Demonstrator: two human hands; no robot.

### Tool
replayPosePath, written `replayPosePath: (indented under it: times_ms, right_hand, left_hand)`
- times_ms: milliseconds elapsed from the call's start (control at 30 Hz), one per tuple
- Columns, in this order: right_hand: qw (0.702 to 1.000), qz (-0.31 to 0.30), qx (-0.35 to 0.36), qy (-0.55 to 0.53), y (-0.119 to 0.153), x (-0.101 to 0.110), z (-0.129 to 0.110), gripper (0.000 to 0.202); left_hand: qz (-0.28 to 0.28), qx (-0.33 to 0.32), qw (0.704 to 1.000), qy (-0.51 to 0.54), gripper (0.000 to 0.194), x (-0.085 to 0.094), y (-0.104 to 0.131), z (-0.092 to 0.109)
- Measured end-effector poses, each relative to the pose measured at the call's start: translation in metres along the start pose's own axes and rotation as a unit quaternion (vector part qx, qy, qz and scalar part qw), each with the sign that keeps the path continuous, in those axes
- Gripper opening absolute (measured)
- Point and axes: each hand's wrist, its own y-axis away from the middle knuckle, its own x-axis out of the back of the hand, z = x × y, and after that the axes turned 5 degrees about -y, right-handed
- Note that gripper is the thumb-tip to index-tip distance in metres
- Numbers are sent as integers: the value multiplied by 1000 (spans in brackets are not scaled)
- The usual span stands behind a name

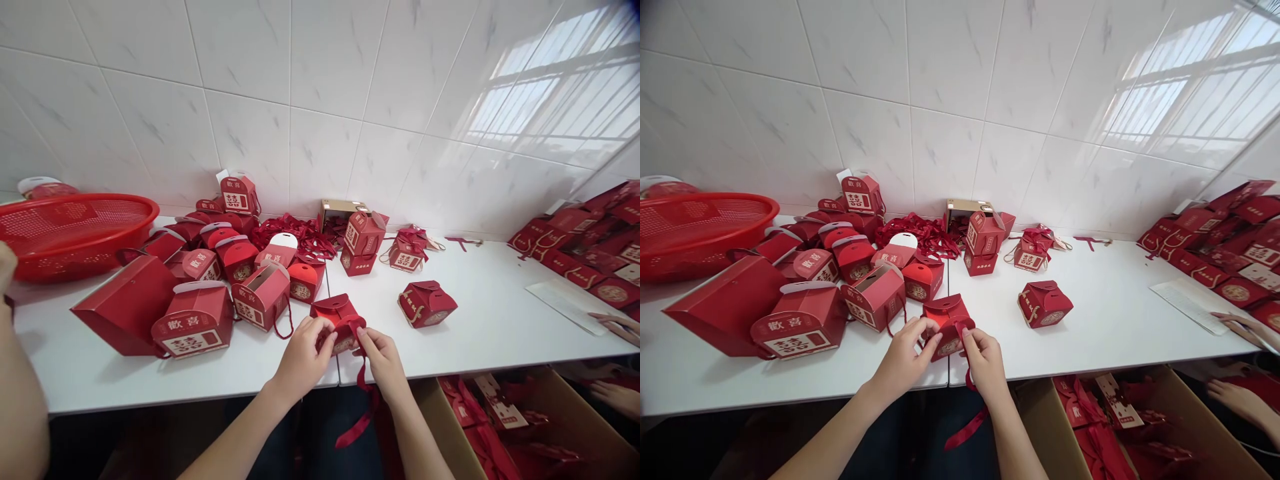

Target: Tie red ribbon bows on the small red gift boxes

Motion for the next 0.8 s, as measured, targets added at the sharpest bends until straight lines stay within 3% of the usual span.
replayPosePath:
  times_ms: [133, 267, 433, 633, 800]
  right_hand:
    - [999, -34, 3, 24, 7, 0, -5, 43]
    - [996, -75, -5, 55, 15, 1, -10, 43]
    - [993, -98, -6, 69, 18, 3, -16, 42]
    - [993, -78, 8, 89, 12, 3, -19, 43]
    - [991, -60, 7, 120, 9, 1, -21, 44]
  left_hand:
    - [-6, -2, 1000, -9, 8, 5, 17, 12]
    - [-20, -47, 998, -35, 14, 13, 26, 18]
    - [47, -90, 986, -129, 23, 16, 11, 11]
    - [25, -106, 980, -167, 19, 11, -11, 2]
    - [-1, -107, 983, -149, 18, 9, -14, 2]
